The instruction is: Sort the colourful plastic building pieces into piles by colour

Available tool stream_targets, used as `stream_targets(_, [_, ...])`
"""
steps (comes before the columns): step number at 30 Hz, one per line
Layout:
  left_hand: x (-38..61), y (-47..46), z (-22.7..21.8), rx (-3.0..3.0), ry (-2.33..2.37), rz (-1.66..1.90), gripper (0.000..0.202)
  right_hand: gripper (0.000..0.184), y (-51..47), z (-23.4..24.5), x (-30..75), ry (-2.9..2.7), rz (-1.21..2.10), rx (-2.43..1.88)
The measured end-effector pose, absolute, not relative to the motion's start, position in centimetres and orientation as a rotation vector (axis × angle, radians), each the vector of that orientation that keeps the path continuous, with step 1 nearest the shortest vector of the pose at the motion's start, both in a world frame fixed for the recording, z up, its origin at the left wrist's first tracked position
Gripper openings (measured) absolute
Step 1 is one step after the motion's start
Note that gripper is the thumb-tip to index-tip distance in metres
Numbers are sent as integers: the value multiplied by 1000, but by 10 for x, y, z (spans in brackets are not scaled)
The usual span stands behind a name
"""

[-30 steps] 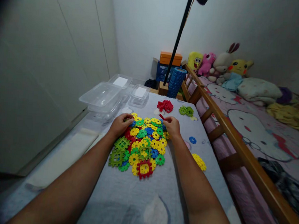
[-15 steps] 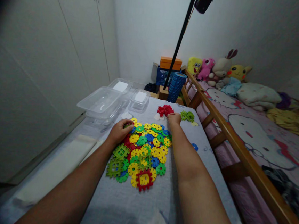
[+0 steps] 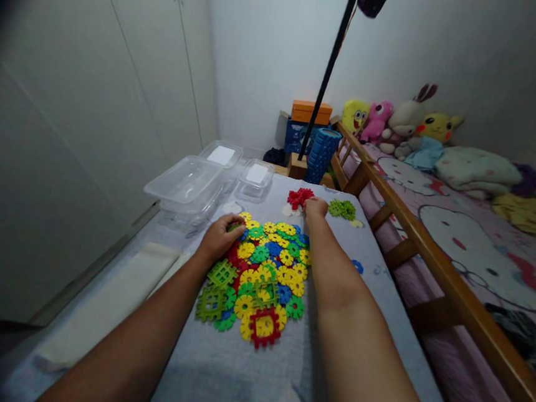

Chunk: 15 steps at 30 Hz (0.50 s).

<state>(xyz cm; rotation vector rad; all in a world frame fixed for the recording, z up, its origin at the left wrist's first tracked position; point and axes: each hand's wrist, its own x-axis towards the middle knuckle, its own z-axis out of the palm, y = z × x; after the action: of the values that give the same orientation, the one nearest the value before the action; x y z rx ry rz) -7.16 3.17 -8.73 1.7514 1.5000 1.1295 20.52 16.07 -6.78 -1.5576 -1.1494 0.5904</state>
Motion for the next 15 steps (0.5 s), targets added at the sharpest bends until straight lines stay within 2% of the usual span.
stream_targets(9, [-73, 32, -87, 1744, 1485, 1156, 26, 22, 94, -43, 206, -875, 801, -1504])
stream_targets(15, [-74, 32, -88, 1692, 1483, 1209, 27, 19, 9, -34, 208, -1437, 938, -1526])
